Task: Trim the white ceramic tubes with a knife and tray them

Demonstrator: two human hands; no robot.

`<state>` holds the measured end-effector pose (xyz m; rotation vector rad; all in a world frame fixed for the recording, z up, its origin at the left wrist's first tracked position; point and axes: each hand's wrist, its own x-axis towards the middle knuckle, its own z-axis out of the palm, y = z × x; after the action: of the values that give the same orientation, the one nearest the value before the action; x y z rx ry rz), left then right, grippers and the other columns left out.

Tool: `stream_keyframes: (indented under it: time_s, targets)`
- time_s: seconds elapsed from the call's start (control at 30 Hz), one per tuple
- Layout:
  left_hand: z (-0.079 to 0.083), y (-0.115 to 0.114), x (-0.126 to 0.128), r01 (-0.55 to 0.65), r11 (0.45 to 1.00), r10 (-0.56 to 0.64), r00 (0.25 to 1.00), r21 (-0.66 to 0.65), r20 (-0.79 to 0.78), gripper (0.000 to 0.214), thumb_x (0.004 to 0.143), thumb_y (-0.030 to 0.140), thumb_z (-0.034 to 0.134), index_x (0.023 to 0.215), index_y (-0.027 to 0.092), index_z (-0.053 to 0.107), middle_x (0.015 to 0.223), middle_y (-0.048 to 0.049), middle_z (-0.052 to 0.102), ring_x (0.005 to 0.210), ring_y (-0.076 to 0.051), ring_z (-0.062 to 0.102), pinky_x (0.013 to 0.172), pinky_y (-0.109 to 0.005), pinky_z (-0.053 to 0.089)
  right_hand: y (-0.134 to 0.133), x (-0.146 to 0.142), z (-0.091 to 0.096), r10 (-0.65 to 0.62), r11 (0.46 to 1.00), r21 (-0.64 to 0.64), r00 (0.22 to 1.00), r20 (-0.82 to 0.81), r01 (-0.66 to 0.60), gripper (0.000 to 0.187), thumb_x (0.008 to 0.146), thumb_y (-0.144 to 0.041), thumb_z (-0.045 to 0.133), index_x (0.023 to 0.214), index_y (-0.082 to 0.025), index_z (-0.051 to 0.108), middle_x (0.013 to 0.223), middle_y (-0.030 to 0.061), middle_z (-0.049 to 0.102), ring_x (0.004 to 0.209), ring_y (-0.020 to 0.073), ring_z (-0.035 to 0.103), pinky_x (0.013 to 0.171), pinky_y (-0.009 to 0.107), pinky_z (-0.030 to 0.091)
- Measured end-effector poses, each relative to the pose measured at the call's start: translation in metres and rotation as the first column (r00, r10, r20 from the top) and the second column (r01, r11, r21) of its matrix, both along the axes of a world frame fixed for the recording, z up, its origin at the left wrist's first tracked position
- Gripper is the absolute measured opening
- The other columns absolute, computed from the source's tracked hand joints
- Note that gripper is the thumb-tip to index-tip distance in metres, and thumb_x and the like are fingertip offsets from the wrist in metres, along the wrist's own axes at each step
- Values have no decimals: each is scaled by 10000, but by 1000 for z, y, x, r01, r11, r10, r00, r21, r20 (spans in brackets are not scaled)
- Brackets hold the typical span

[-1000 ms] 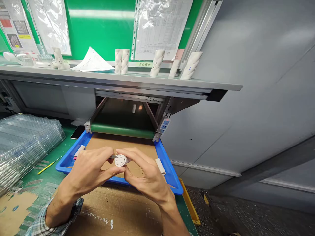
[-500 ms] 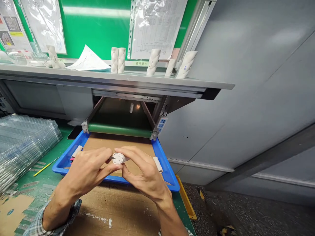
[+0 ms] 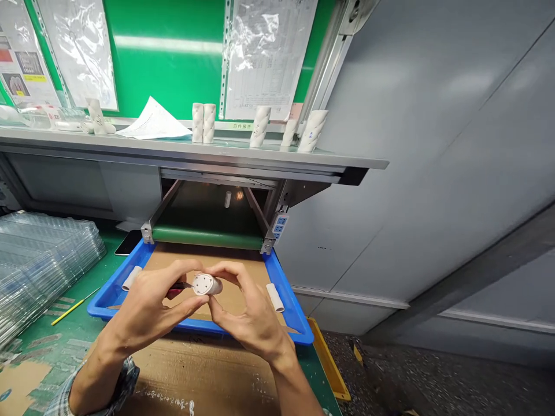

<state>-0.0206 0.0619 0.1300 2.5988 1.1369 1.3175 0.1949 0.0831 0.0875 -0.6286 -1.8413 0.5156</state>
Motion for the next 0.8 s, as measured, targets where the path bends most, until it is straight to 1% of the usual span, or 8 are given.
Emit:
stream_keyframes:
  time_s: [0.13, 0.23, 0.33, 0.4, 0.5, 0.6, 0.7, 0.8]
  targets:
    - [-7, 2, 6, -43, 993, 42, 999, 112, 19, 328, 1147, 527, 522, 1160, 224, 647, 787, 54, 748, 588, -100, 664, 574, -217, 459, 0, -7, -4, -15, 999, 47, 1000, 11, 14, 458, 987, -157, 757, 1387, -308, 591, 1249, 21, 768, 1156, 164, 774, 1049, 231, 620]
    - [-9, 2, 9, -79, 979, 74, 997, 188, 35, 368, 1110, 562, 581, 1096, 200, 643, 781, 38, 738, 585, -110, 645, 565, -238, 454, 0, -12, -2, -44, 994, 103, 999, -16, 45, 369, 1021, -258, 779, 1356, -286, 628, 1248, 53, 763, 1157, 196, 763, 1030, 278, 635]
    - [-6, 1, 6, -55, 989, 51, 998, 138, 32, 357, 1118, 552, 573, 1088, 204, 648, 810, 21, 706, 642, -137, 619, 614, -258, 476, -1, -13, 3, -71, 984, 157, 996, -46, 78, 316, 1019, -257, 787, 1316, -273, 681, 1196, 59, 756, 1121, 204, 748, 994, 294, 639]
    - [-2, 1, 2, -42, 995, 41, 999, 88, 16, 261, 1175, 405, 485, 1137, 211, 656, 901, -8, 714, 750, -162, 633, 696, -278, 499, -2, -12, 6, -91, 979, 177, 995, -48, 98, 359, 1014, -177, 773, 1348, -278, 686, 1209, 55, 763, 1131, 198, 745, 1013, 295, 630]
    - [2, 0, -2, -51, 995, 53, 998, 87, -23, 267, 1186, 235, 399, 1268, 219, 652, 1011, -36, 732, 874, -185, 657, 782, -301, 507, -3, -9, 7, -107, 974, 194, 993, -48, 114, 455, 1004, -101, 754, 1410, -292, 678, 1274, 52, 769, 1190, 197, 740, 1074, 308, 613]
    - [2, -1, -3, -66, 994, 70, 996, 82, -47, 293, 1191, 261, 414, 1387, 233, 630, 1016, -27, 728, 849, -165, 675, 751, -279, 500, -3, -6, 6, -122, 970, 204, 991, -47, 129, 503, 1007, -89, 741, 1456, -304, 668, 1315, 52, 761, 1227, 197, 731, 1094, 309, 611]
    - [1, -2, -4, -74, 995, 78, 995, 65, -58, 313, 1195, 292, 412, 1422, 253, 624, 1013, -15, 721, 789, -141, 671, 691, -259, 480, -4, -5, 5, -134, 967, 211, 990, -52, 142, 534, 1000, -80, 744, 1476, -307, 661, 1320, 56, 757, 1227, 197, 733, 1085, 307, 620]
    - [-1, -3, -5, -67, 996, 70, 996, 57, -58, 308, 1189, 294, 438, 1438, 268, 617, 1037, -16, 724, 804, -141, 684, 699, -256, 490, -4, -6, 5, -146, 966, 209, 988, -46, 153, 535, 997, -74, 739, 1470, -311, 663, 1309, 54, 765, 1218, 200, 743, 1079, 315, 630]
